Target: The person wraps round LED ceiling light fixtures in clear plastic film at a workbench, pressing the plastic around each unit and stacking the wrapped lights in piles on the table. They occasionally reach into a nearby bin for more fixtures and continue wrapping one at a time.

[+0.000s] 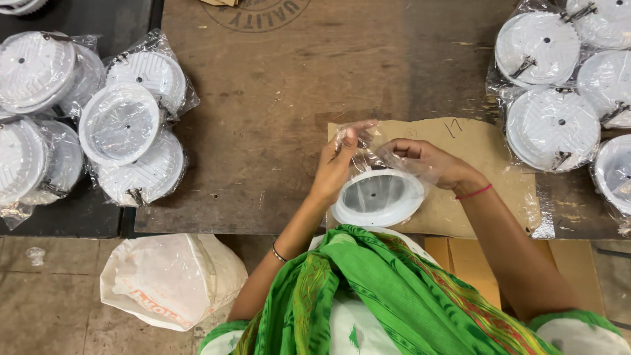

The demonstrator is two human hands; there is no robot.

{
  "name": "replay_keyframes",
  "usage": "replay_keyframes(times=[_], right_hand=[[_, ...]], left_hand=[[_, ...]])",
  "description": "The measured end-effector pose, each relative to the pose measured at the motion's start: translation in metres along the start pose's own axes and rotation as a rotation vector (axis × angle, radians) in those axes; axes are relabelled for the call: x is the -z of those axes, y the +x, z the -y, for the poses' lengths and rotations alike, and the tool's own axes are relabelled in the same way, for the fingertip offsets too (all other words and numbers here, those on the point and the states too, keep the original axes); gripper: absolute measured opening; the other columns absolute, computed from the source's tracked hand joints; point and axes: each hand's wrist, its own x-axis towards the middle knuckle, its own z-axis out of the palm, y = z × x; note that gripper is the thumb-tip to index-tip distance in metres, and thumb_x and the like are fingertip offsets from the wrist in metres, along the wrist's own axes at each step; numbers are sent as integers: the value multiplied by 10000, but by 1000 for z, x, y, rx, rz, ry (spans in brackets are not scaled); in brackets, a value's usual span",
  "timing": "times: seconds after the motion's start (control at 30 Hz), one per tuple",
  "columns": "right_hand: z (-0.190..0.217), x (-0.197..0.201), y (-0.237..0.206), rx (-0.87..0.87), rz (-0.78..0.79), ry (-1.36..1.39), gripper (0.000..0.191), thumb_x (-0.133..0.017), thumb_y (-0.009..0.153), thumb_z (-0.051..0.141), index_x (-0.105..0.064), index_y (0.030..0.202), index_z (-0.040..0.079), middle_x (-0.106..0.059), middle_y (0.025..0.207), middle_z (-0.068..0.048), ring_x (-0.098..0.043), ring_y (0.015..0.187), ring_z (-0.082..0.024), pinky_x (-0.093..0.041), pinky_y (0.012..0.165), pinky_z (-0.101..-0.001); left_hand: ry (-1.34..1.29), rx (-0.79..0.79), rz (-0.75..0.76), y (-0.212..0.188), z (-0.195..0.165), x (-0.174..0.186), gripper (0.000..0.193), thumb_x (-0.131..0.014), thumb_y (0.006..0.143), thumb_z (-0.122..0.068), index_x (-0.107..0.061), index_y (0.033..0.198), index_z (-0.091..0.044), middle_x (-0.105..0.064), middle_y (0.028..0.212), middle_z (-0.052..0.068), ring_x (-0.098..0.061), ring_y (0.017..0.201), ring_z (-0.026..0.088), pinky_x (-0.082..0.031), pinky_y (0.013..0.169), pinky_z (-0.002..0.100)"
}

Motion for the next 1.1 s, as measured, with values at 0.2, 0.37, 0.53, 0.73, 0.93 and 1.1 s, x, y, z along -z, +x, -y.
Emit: replay_keyframes(times=[0.2,0.37,0.53,0.73,0.93,1.1], right_hand=[[12,8,-1,-73,28,-140,492,-702,907,141,-609,1380,46,-691,1298,-22,-637,1158,-107,-505,1018,-299],[28,2,-1,-118,-3,-263,393,-737,902,117,-693,1276,6,-737,1156,-28,-654,1045,-95,-530,936,-295],[48,-9,-7,-49,13,-549,267,-717,961,178,-765,1159,5,-780,1012,-55,-648,952,-81,-549,879,-285],[65,-21,-12,-28,48,-602,379,-737,879,216,-699,1215,42,-799,1000,-55,-696,886,-73,-591,825,-298],[72,-20,-14,-13,52,-757,339,-735,898,256,-741,1171,55,-821,978,-85,-728,844,-140,-585,793,-319],[72,-15,-11,30,60,-758,362,-734,890,249,-726,1194,51,-808,987,-91,-752,858,-153,-576,805,-322]], left_hand=[[58,-116,-150,4,-3,-14,391,-623,1042,-380,-717,1225,-47,-685,1030,-1,-618,982,88,-526,847,261],[69,-123,-175,8,-2,-16,338,-640,1049,-334,-733,1177,-36,-701,1013,-2,-598,924,80,-502,823,248],[56,-125,-146,8,-5,-15,320,-642,1054,-322,-726,1162,-32,-699,1016,1,-598,939,71,-499,830,246],[37,-80,-171,2,-15,-20,274,-648,1049,-269,-707,1203,-50,-680,1069,16,-587,952,72,-492,829,235],[898,-597,18,-12,-48,1,370,-637,888,6,-756,1162,-212,-572,1478,16,-539,1349,242,-435,1214,413],[1141,-731,182,-11,-66,0,299,-763,883,-96,-759,1146,-238,-465,1550,51,-428,1454,324,-379,1198,463]])
